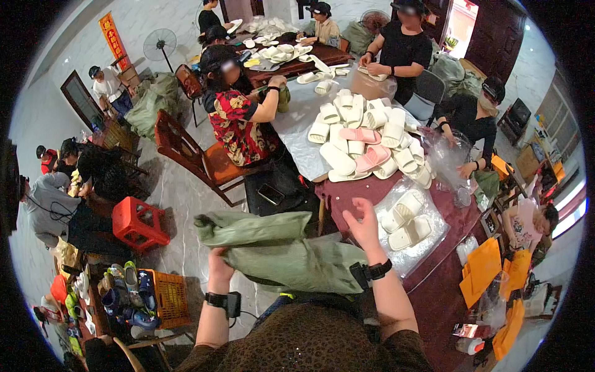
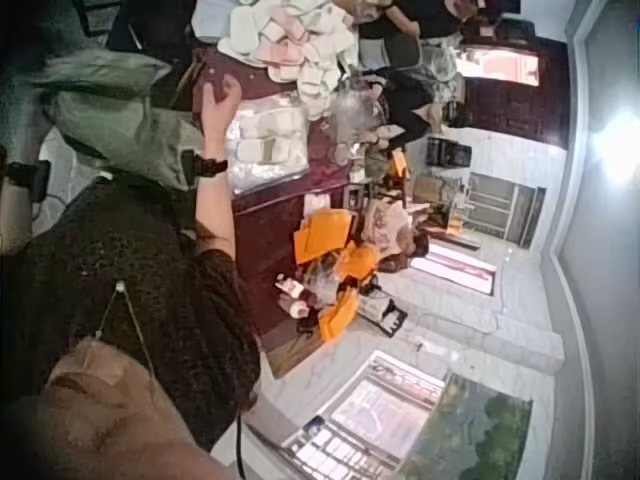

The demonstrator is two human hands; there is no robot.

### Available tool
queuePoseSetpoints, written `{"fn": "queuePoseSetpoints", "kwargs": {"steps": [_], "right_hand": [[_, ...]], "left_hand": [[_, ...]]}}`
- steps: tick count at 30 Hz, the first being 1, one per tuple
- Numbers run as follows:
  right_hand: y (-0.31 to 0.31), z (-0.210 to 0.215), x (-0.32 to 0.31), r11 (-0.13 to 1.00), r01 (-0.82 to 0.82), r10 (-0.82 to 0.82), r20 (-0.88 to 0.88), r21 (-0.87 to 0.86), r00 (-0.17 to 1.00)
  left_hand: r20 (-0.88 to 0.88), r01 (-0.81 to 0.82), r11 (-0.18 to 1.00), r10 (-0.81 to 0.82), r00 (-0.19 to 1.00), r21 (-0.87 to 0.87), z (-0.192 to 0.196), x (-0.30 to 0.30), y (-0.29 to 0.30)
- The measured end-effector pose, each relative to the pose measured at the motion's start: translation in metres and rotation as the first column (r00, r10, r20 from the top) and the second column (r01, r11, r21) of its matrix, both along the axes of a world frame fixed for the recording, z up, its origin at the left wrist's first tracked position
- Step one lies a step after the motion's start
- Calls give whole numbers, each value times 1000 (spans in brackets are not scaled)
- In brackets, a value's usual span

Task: Packing pairs of slippers into plastic bags and then into a large sack in a workshop.

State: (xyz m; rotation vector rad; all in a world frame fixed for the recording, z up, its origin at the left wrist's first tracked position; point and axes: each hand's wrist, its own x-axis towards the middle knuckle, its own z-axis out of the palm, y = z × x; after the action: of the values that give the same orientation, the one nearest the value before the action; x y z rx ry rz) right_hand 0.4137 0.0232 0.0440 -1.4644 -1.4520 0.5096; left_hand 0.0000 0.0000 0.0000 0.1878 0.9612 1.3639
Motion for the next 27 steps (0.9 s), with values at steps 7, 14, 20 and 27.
{"fn": "queuePoseSetpoints", "kwargs": {"steps": [7, 14, 20, 27], "right_hand": [[-45, -31, -79, 472, -607, 653, -209, -640, 728], [-47, -63, -94, 718, -514, 595, 31, -469, 803], [-33, -26, -82, 802, -515, 518, -77, -303, 852], [-18, 11, -100, 756, -565, 380, -479, -332, 791]], "left_hand": [[214, -159, 976, 125, 969, 147, 19, -27, 13], [108, -147, 989, 145, 984, 11, 5, -48, 19], [229, -122, 990, 104, 968, 66, 0, -56, 10], [-163, -19, 996, 32, 986, 82, -13, -64, 17]]}}
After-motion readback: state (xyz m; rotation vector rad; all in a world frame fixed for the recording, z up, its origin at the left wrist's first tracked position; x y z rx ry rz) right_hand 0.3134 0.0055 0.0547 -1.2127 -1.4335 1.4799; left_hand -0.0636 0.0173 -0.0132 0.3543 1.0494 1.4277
